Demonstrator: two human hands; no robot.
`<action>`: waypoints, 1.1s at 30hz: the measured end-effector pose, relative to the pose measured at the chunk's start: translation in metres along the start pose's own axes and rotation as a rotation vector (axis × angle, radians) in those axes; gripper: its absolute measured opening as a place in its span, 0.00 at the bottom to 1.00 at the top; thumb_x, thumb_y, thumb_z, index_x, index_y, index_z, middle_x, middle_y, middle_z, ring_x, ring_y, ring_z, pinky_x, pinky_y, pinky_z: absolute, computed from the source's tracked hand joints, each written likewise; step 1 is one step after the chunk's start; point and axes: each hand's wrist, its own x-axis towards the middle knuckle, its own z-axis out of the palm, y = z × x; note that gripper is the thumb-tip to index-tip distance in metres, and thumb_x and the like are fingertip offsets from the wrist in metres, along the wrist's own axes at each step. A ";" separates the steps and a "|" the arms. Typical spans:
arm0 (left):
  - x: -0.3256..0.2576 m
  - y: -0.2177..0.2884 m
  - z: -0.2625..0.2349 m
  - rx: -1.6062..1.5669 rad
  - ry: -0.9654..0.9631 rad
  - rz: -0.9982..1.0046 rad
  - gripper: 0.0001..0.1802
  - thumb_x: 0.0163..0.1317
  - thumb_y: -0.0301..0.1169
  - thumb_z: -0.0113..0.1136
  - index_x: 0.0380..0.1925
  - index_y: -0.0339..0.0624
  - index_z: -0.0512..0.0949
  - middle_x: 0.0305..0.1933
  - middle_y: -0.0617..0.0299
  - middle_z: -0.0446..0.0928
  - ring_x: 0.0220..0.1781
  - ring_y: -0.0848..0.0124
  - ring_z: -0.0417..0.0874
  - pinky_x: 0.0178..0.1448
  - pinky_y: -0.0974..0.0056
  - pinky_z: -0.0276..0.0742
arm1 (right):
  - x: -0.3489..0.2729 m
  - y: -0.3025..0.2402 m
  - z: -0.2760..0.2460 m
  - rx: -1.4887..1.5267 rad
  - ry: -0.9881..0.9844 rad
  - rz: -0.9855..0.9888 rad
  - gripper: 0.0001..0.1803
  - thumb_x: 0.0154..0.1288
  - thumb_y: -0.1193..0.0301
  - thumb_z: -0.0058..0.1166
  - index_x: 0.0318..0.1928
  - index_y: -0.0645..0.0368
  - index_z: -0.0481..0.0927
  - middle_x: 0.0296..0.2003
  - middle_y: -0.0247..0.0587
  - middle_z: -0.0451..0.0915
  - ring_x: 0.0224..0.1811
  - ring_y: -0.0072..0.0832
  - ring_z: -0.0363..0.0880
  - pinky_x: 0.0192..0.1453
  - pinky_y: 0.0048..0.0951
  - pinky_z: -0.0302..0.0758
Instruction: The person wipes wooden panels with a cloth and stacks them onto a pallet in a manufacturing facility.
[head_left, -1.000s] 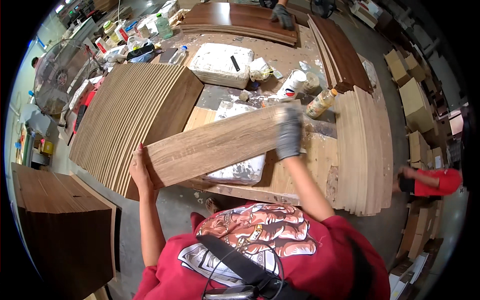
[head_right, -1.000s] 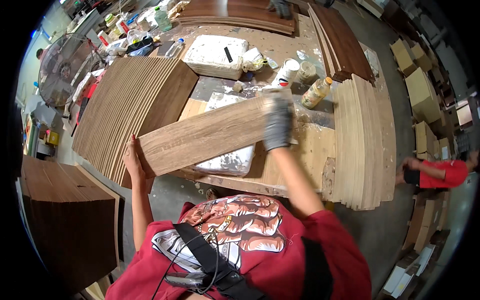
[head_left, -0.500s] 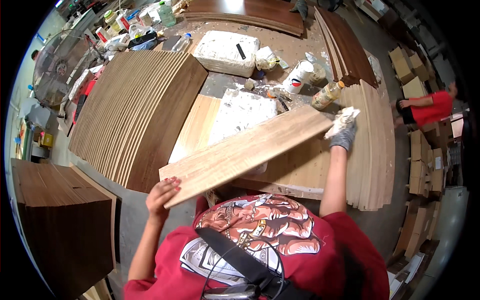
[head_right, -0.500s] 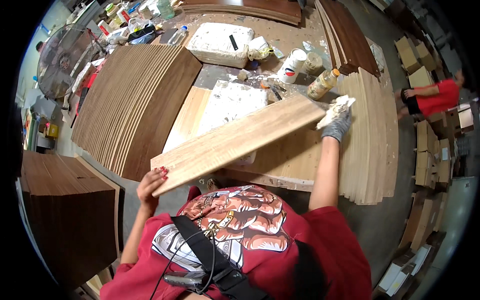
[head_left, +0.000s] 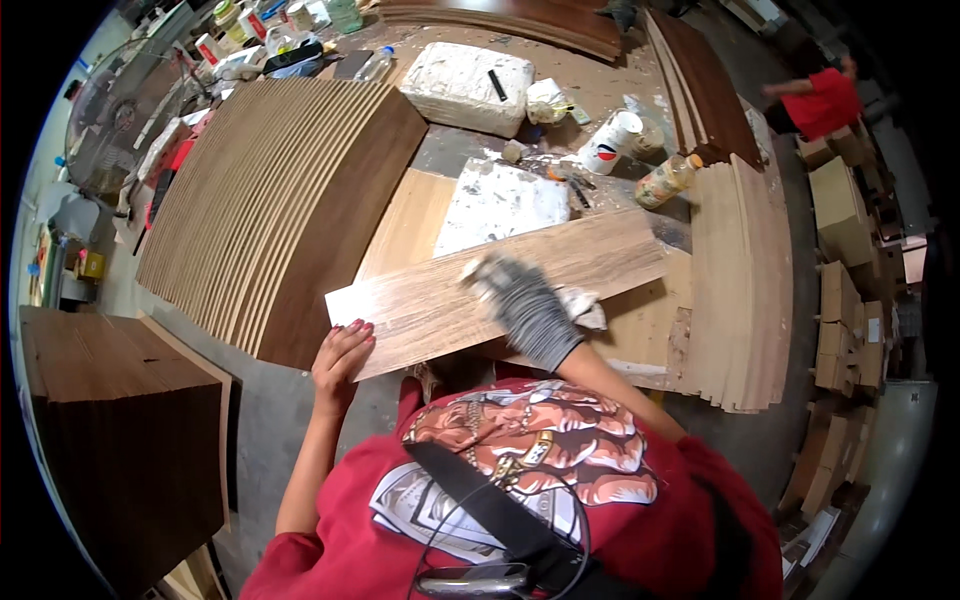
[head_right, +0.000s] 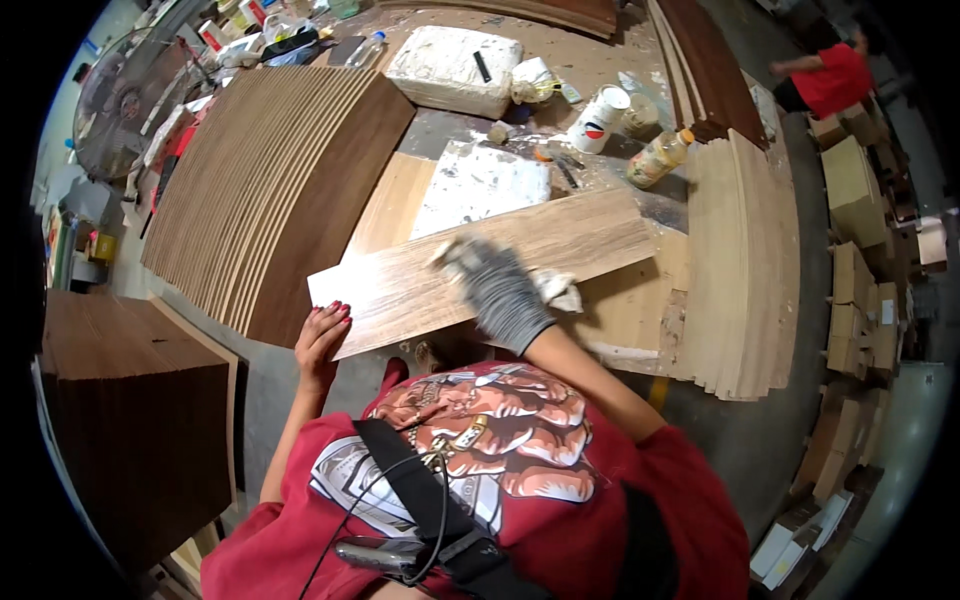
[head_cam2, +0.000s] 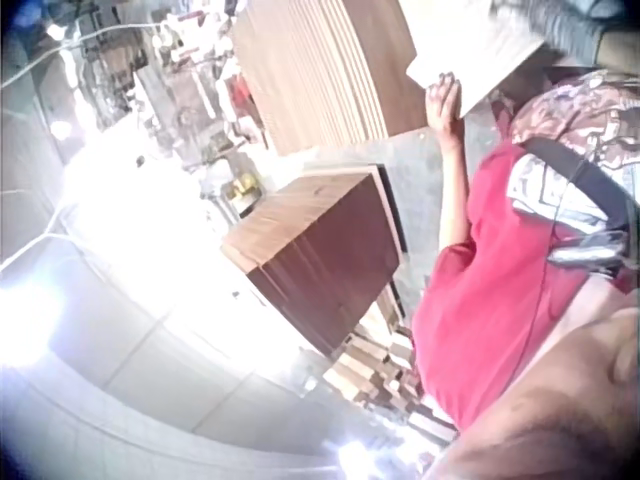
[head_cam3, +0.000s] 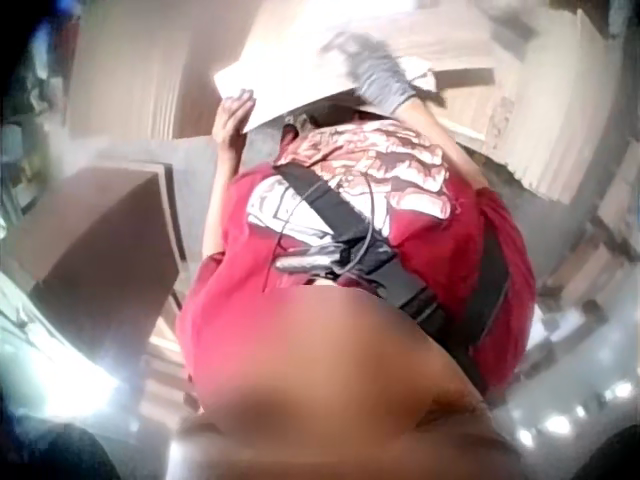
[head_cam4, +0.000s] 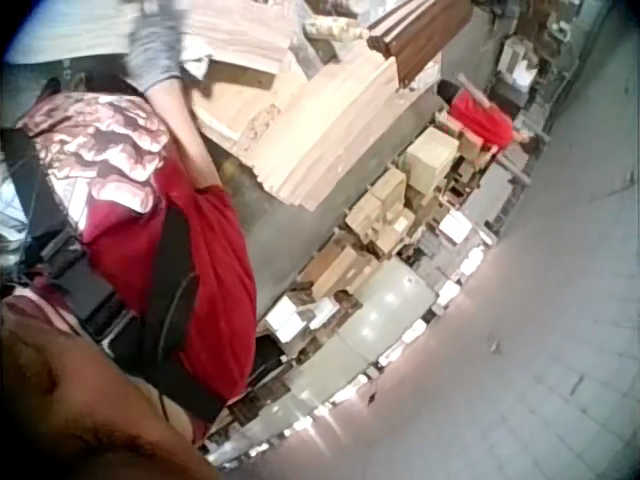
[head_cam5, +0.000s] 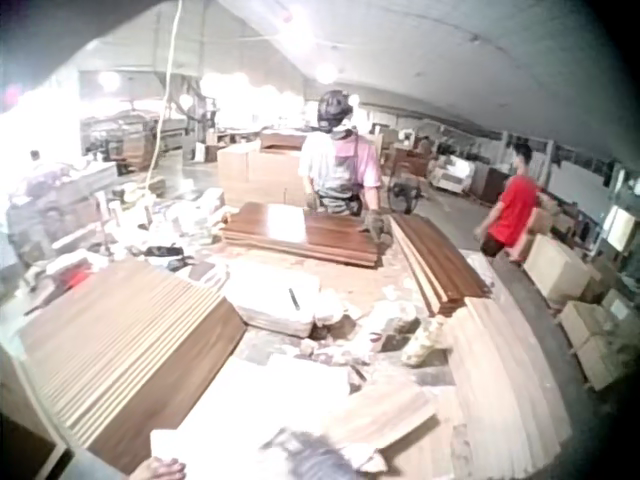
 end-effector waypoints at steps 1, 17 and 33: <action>-0.003 0.001 0.001 -0.008 0.018 -0.009 0.11 0.55 0.21 0.59 0.39 0.40 0.83 0.47 0.57 0.82 0.56 0.59 0.80 0.64 0.52 0.69 | -0.008 0.028 -0.003 -0.026 0.077 0.156 0.25 0.58 0.68 0.51 0.57 0.55 0.71 0.61 0.46 0.67 0.64 0.42 0.65 0.64 0.48 0.63; -0.001 0.031 -0.020 -1.035 0.512 -0.842 0.39 0.62 0.18 0.55 0.72 0.46 0.52 0.67 0.58 0.65 0.47 0.78 0.77 0.40 0.76 0.75 | -0.113 0.167 -0.009 0.575 0.635 1.098 0.12 0.60 0.66 0.65 0.36 0.62 0.81 0.29 0.32 0.81 0.32 0.18 0.73 0.40 0.28 0.74; 0.167 0.133 0.070 -1.366 -0.140 -0.667 0.17 0.73 0.42 0.47 0.30 0.41 0.72 0.28 0.65 0.68 0.39 0.72 0.79 0.52 0.58 0.80 | -0.403 0.031 -0.127 0.213 1.313 1.381 0.19 0.65 0.63 0.58 0.49 0.64 0.81 0.38 0.40 0.82 0.40 0.24 0.77 0.48 0.30 0.73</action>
